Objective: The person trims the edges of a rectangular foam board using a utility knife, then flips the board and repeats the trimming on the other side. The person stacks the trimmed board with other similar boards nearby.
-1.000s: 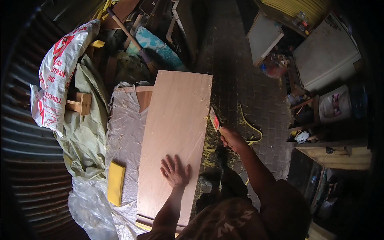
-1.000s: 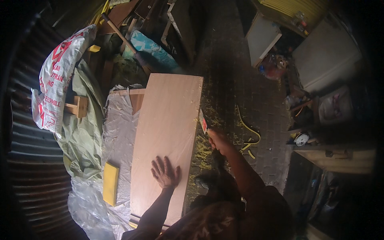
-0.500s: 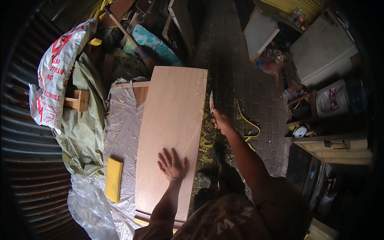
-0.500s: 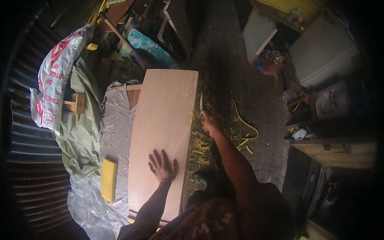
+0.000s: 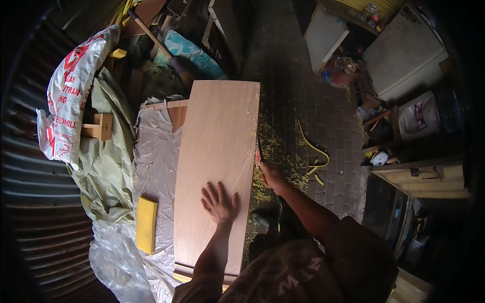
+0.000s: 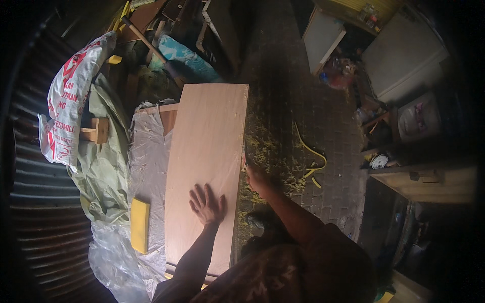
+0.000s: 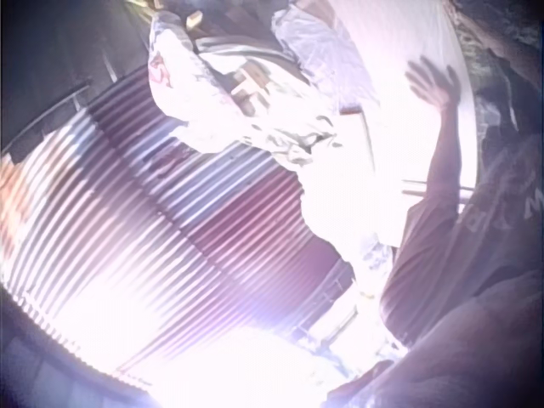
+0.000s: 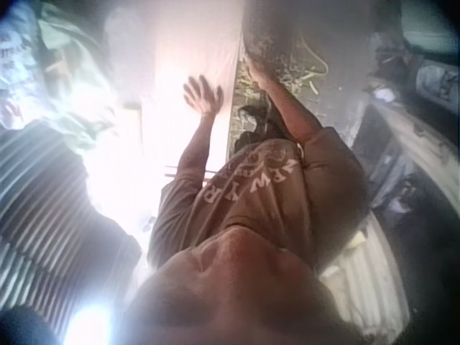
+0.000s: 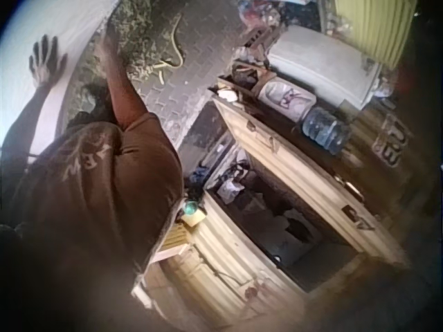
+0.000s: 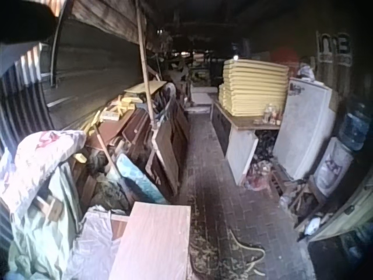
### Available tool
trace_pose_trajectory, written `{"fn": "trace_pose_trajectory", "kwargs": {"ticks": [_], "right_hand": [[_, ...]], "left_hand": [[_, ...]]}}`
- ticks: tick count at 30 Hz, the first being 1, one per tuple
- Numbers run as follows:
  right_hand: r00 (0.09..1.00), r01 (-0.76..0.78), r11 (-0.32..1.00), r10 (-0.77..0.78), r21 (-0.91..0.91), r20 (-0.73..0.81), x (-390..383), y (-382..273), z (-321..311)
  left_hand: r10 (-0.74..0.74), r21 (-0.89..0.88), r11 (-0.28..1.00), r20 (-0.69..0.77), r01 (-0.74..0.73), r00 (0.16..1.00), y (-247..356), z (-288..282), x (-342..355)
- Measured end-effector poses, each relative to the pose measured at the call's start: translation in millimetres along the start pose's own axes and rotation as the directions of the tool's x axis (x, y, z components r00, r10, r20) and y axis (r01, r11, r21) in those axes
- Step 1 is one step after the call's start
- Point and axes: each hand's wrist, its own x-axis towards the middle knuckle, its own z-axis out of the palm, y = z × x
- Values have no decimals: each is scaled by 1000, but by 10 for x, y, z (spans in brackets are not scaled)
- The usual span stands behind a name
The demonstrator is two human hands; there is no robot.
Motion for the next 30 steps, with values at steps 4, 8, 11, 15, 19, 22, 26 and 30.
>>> {"fn": "trace_pose_trajectory", "kwargs": {"ticks": [4, 8, 11, 15, 19, 22, 26, 30], "right_hand": [[995, 69, 994, -75, -85, -59, -77, -79, -109], [919, 230, 943, -292, -239, -265, 834, 237, -419], [943, 303, 944, -317, -134, -100, -69, 632, 156], [997, 57, 998, -55, 31, -58, -395, 203, -117], [982, 22, 995, -40, -95, -186, 342, 96, -17], [988, 109, 970, -130, -216, -85, -478, 336, 152], [994, -8, 999, 13, 41, -107, -286, 198, -182], [974, 173, 977, -188, -122, -124, 332, 334, -144]], "left_hand": [[17, 13, 1000, -79, -16, 997, -127, 76, -14], [99, -5, 995, -24, -99, 995, 219, 78, -3], [14, 2, 1000, -32, -14, 999, -62, 71, 19], [45, -3, 999, -71, -46, 996, -64, 109, 4], [98, -6, 995, -67, -98, 993, 119, 136, 7], [17, -10, 1000, -35, -18, 999, -39, 59, 4], [48, 21, 999, -92, -46, 995, -63, 66, -24], [56, 9, 998, -27, -55, 998, 103, 87, -12]]}}
